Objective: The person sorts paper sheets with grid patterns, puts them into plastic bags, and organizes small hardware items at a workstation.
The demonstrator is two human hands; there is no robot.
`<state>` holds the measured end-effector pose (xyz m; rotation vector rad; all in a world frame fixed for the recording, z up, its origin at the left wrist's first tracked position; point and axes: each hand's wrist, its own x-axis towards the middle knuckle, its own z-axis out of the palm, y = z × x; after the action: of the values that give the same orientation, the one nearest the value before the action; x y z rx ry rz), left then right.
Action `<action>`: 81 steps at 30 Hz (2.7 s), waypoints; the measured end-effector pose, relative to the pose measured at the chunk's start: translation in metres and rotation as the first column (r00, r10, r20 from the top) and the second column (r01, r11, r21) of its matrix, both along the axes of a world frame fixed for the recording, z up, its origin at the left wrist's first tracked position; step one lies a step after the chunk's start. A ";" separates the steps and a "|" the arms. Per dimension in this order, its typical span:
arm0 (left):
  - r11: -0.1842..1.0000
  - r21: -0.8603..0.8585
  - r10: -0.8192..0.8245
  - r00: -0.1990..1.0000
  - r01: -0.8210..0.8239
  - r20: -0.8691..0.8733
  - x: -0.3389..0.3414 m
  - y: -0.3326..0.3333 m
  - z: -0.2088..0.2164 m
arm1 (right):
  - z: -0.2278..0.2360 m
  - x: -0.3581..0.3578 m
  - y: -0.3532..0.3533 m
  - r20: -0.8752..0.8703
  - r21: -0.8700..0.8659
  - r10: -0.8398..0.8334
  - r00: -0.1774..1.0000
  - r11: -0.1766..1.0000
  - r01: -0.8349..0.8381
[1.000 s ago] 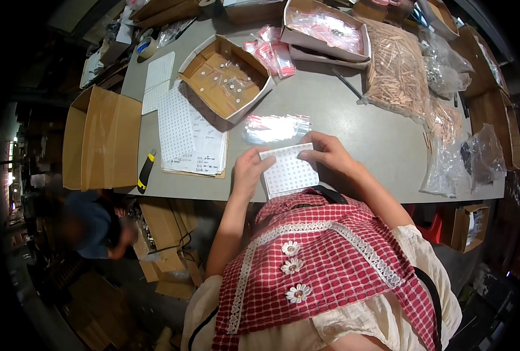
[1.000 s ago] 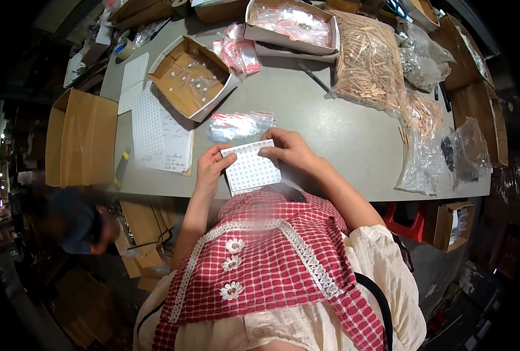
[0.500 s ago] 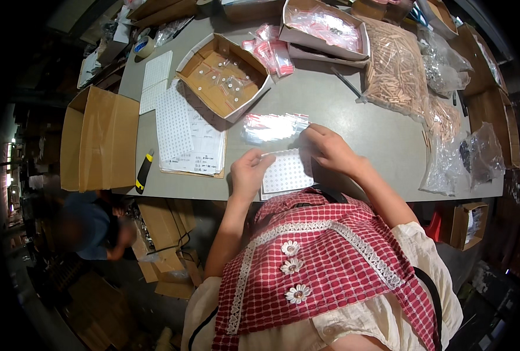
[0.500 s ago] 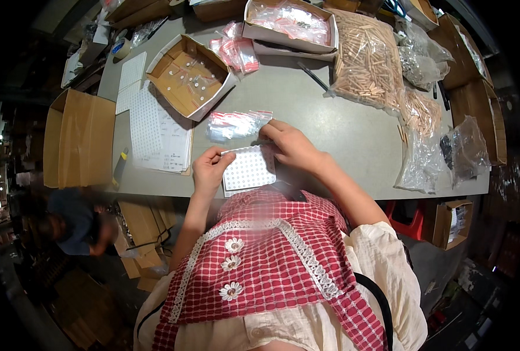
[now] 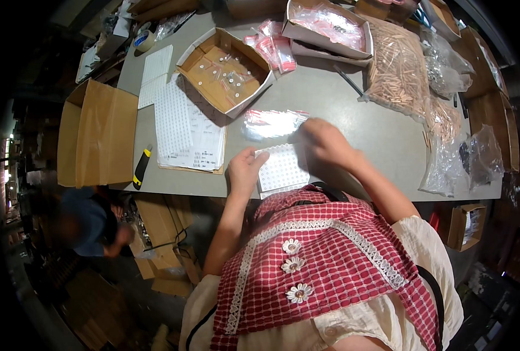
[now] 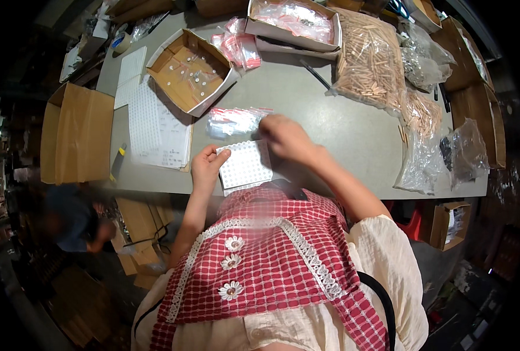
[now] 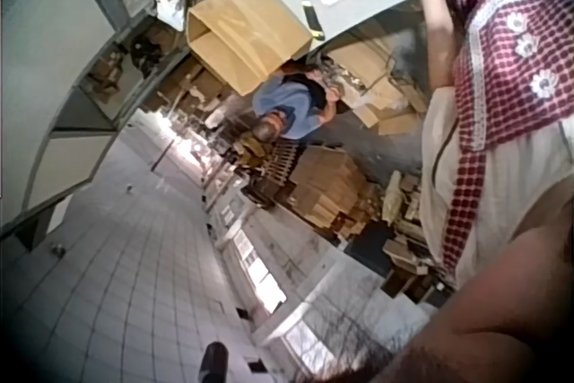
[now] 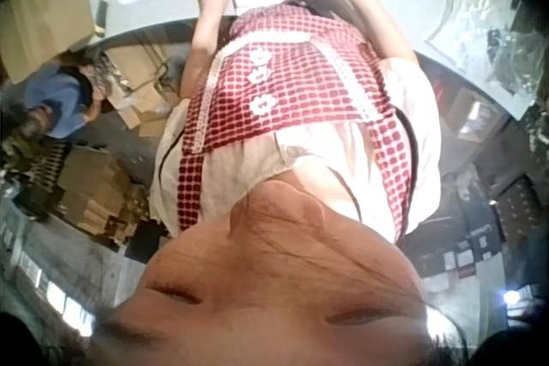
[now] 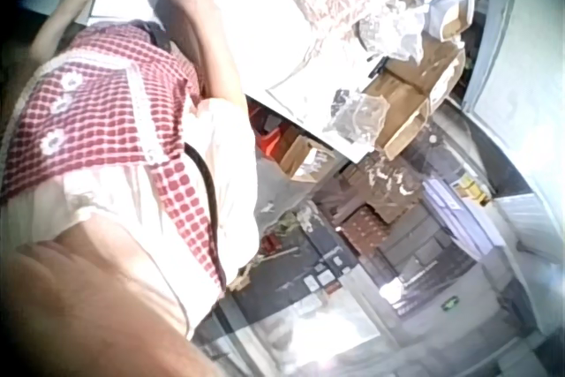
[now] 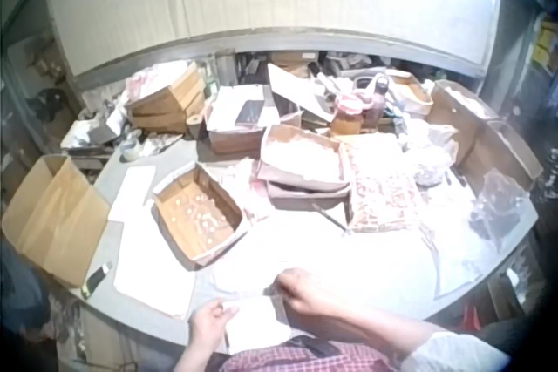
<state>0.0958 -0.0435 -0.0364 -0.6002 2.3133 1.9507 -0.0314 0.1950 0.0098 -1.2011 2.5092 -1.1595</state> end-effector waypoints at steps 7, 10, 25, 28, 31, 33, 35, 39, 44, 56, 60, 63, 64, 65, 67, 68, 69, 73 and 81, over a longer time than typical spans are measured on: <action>0.996 -0.090 0.025 1.000 -0.025 0.000 0.001 0.005 0.001 | -0.022 -0.048 -0.004 0.329 0.116 -0.186 0.926 0.981 0.156; 0.993 -0.109 0.036 0.999 -0.037 -0.009 0.001 0.004 -0.006 | -0.025 -0.058 -0.008 0.412 0.082 -0.213 0.886 0.977 0.197; 0.975 -0.216 0.035 0.999 -0.043 -0.042 0.003 0.008 0.001 | -0.008 -0.072 -0.018 0.119 0.220 -0.298 0.947 0.938 0.268; 0.968 -0.251 0.018 1.000 -0.020 -0.012 0.001 0.006 0.002 | -0.010 -0.054 -0.008 0.422 0.020 -0.198 0.885 0.978 0.209; 0.993 -0.106 0.041 0.999 -0.043 -0.024 0.001 0.006 0.009 | -0.014 -0.036 -0.007 0.343 -0.040 -0.100 0.934 0.992 0.121; 0.998 -0.041 0.039 0.999 -0.040 -0.029 0.001 0.005 0.009 | -0.006 -0.030 -0.010 0.244 0.079 -0.116 0.963 0.992 0.099; 1.000 0.002 0.031 0.999 -0.031 -0.034 0.000 0.004 0.012 | -0.011 -0.026 -0.013 0.102 0.124 -0.107 0.989 0.988 0.094; 0.997 0.062 0.042 0.997 -0.038 -0.065 0.000 0.003 0.012 | -0.013 -0.021 -0.015 -0.226 0.305 -0.149 0.963 0.928 0.215; 0.999 0.011 0.041 0.998 -0.040 -0.056 0.000 0.004 0.014 | 0.016 -0.011 -0.022 -0.121 0.200 -0.004 0.993 0.979 0.029; 0.998 -0.047 0.031 0.999 -0.033 -0.039 0.001 0.005 0.018 | 0.000 0.012 -0.035 -0.263 0.251 0.311 0.913 0.936 -0.246; 0.994 -0.096 0.041 0.998 -0.044 -0.038 0.001 0.005 0.017 | 0.001 -0.013 -0.027 0.217 0.036 -0.108 0.970 0.994 0.103; 0.995 -0.092 0.034 0.998 -0.038 -0.044 0.000 0.006 0.015 | -0.008 -0.038 -0.025 0.205 0.125 -0.169 0.964 0.982 0.145; 0.996 -0.080 0.032 0.998 -0.036 -0.050 0.000 0.005 0.015 | -0.009 -0.037 -0.027 0.174 0.137 -0.147 0.974 0.983 0.124; 0.997 -0.071 0.035 0.998 -0.039 -0.050 -0.001 0.005 0.016 | -0.008 -0.036 -0.031 0.144 0.150 -0.124 0.982 0.983 0.103; 0.998 -0.053 0.043 0.998 -0.046 -0.050 0.000 0.006 0.018 | -0.010 -0.033 -0.038 0.032 0.193 -0.107 0.994 0.976 0.099; 0.998 -0.042 0.046 0.997 -0.049 -0.058 0.000 0.006 0.017 | -0.013 -0.030 -0.040 -0.050 0.220 -0.110 0.993 0.968 0.118; 0.998 -0.032 0.049 0.997 -0.051 -0.066 -0.001 0.007 0.016 | -0.016 -0.028 -0.041 -0.132 0.245 -0.110 0.985 0.959 0.140; 0.997 -0.068 0.027 0.998 -0.030 -0.055 0.002 0.003 0.006 | -0.014 -0.039 -0.023 -0.151 0.363 -0.206 0.967 0.898 0.248; 0.996 -0.092 -0.004 1.000 0.001 -0.025 -0.002 0.002 0.011 | -0.002 -0.042 -0.027 0.218 0.099 -0.042 0.975 0.995 0.020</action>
<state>0.0936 -0.0419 -0.0249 -0.5823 2.4288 1.8700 -0.0736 0.1684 0.0075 -0.9559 2.3953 -1.0976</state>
